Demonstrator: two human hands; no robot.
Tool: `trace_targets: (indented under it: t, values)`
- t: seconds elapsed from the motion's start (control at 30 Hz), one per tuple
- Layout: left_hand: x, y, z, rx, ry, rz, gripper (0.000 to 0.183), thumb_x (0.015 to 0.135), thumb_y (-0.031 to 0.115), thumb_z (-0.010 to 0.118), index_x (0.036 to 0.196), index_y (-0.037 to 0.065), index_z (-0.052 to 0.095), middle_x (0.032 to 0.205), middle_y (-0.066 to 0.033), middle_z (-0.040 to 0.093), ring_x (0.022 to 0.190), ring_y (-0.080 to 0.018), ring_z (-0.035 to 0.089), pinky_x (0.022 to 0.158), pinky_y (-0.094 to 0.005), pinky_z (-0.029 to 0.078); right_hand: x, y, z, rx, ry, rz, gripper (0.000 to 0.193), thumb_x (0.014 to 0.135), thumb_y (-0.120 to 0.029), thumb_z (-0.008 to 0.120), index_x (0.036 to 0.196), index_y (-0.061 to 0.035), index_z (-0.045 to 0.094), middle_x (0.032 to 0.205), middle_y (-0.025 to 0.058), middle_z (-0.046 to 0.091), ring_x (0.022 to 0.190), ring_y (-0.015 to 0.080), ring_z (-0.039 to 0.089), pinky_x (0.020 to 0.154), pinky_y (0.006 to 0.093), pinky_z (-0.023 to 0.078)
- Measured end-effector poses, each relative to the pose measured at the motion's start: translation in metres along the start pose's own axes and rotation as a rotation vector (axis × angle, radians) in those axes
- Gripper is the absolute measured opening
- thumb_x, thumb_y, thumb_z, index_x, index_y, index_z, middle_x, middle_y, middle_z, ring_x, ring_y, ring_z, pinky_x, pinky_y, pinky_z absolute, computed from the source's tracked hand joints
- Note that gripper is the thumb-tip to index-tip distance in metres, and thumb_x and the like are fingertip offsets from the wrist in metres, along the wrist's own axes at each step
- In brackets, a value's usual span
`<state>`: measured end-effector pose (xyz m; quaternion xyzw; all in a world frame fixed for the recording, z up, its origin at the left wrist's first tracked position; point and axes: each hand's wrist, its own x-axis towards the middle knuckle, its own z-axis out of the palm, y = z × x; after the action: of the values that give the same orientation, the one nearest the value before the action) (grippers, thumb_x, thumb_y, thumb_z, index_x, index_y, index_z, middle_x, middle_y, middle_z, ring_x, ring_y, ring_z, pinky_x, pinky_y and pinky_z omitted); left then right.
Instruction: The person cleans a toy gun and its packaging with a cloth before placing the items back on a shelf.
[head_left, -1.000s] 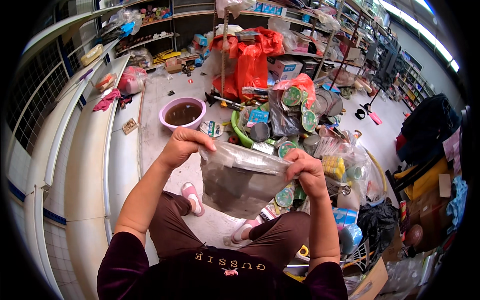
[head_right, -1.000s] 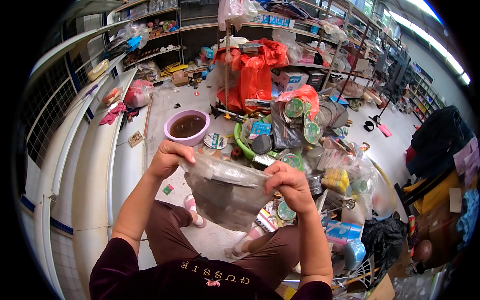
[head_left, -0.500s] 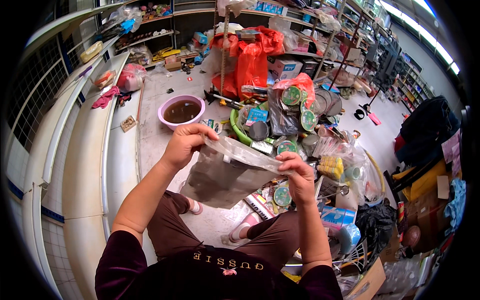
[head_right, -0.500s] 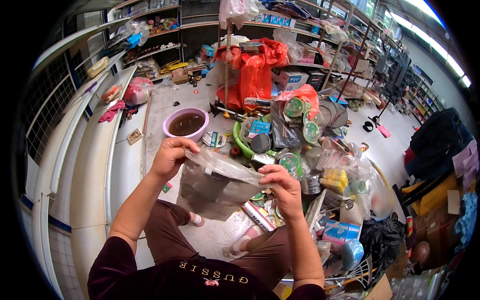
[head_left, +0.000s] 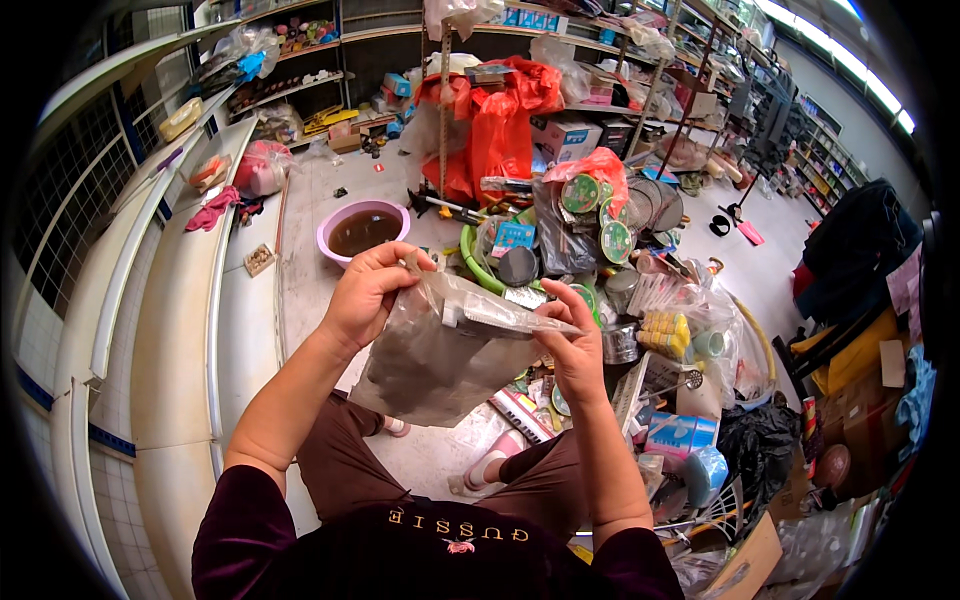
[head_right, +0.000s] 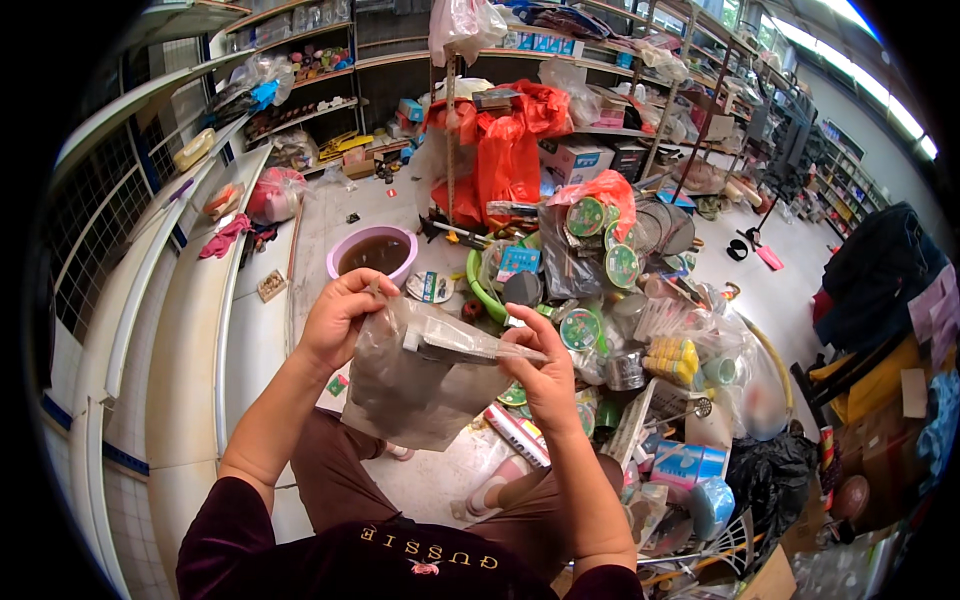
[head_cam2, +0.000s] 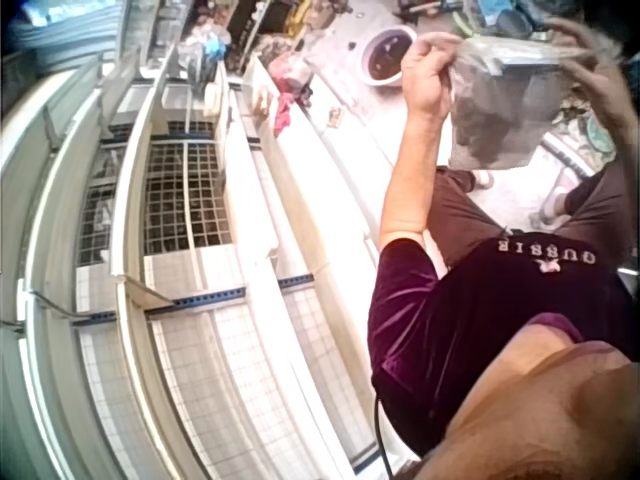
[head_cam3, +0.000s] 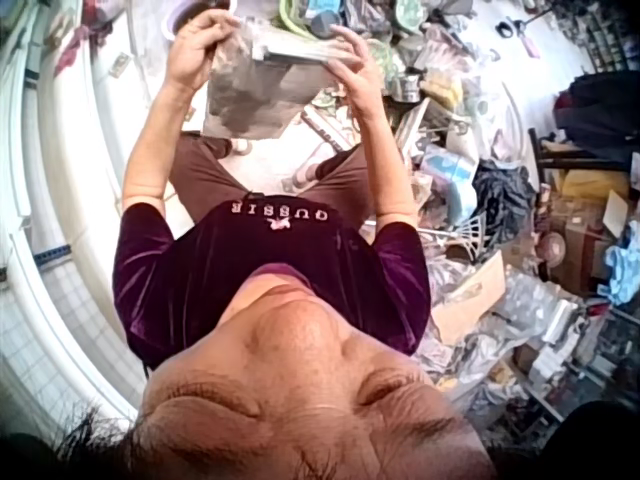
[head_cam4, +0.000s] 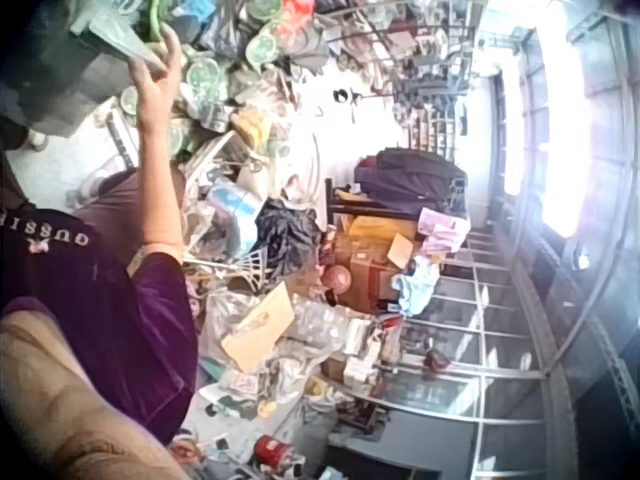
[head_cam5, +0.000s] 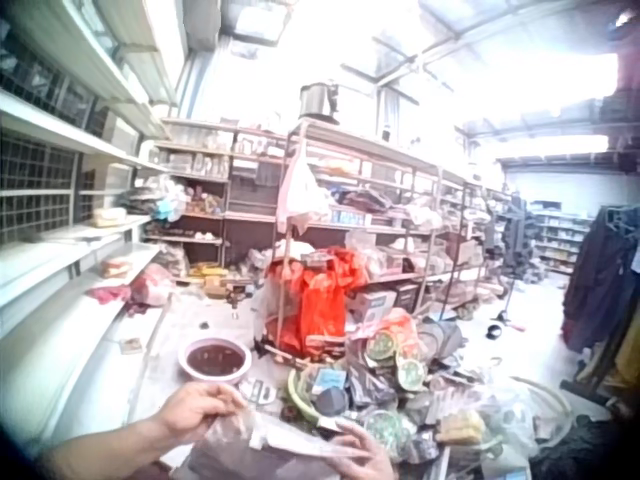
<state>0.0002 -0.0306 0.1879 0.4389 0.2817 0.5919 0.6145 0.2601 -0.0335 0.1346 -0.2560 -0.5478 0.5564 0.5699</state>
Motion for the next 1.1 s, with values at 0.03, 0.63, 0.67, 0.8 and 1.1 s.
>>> trace_targets:
  t: [0.03, 0.63, 0.67, 0.8, 1.1]
  values:
    - [0.0, 0.001, 0.0, 0.086, 0.041, 0.016, 0.017, 0.081, -0.007, 0.048, 0.083, -0.001, 0.063, 0.087, -0.0063, 0.064, 0.069, -0.0122, 0.061, 0.066, -0.0245, 0.053, 0.001, 0.0, 0.004, 0.029, 0.029, -0.055, 0.041, 0.082, 0.0, 0.058, 0.122, -0.0039, 0.053, 0.08, -0.0017, 0.053, 0.065, 0.0054, 0.047, 0.058, 0.0189, 0.038]
    - [-0.001, 0.023, -0.015, 0.202, -0.14, 0.102, 0.016, 0.073, -0.007, 0.047, 0.074, 0.001, 0.06, 0.075, -0.0043, 0.061, 0.069, -0.0115, 0.056, 0.065, -0.0233, 0.046, 0.001, -0.05, -0.001, -0.487, -0.227, -0.34, 0.022, 0.059, 0.013, 0.049, 0.066, -0.0026, 0.062, 0.087, 0.0074, 0.055, 0.079, 0.017, 0.054, 0.069, 0.0246, 0.042]
    - [-0.003, 0.023, -0.015, 0.28, -0.129, 0.132, 0.016, 0.073, -0.007, 0.047, 0.072, 0.001, 0.06, 0.073, -0.0043, 0.06, 0.07, -0.0112, 0.056, 0.065, -0.0226, 0.045, -0.001, -0.05, -0.001, -0.602, -0.222, -0.37, 0.023, 0.058, 0.014, 0.048, 0.067, -0.0025, 0.062, 0.086, 0.0077, 0.056, 0.078, 0.018, 0.055, 0.069, 0.0255, 0.043]
    - [-0.005, 0.014, -0.014, 0.313, -0.156, 0.237, 0.016, 0.071, -0.008, 0.047, 0.069, 0.0, 0.061, 0.071, -0.0042, 0.06, 0.069, -0.011, 0.056, 0.064, -0.0222, 0.044, -0.006, -0.041, 0.0, -0.804, -0.242, -0.42, 0.028, 0.057, 0.014, 0.048, 0.073, -0.0024, 0.063, 0.088, 0.0104, 0.057, 0.08, 0.0219, 0.059, 0.069, 0.0284, 0.046]
    - [-0.009, 0.014, -0.018, 0.482, -0.219, 0.249, 0.016, 0.066, -0.011, 0.045, 0.064, -0.002, 0.059, 0.068, -0.0086, 0.057, 0.068, -0.0161, 0.053, 0.066, -0.0257, 0.041, 0.003, -0.044, -0.006, -0.226, -0.272, 0.186, 0.039, 0.085, -0.026, 0.058, 0.117, -0.0046, 0.051, 0.114, 0.0087, 0.056, 0.104, 0.016, 0.052, 0.089, 0.0308, 0.04]
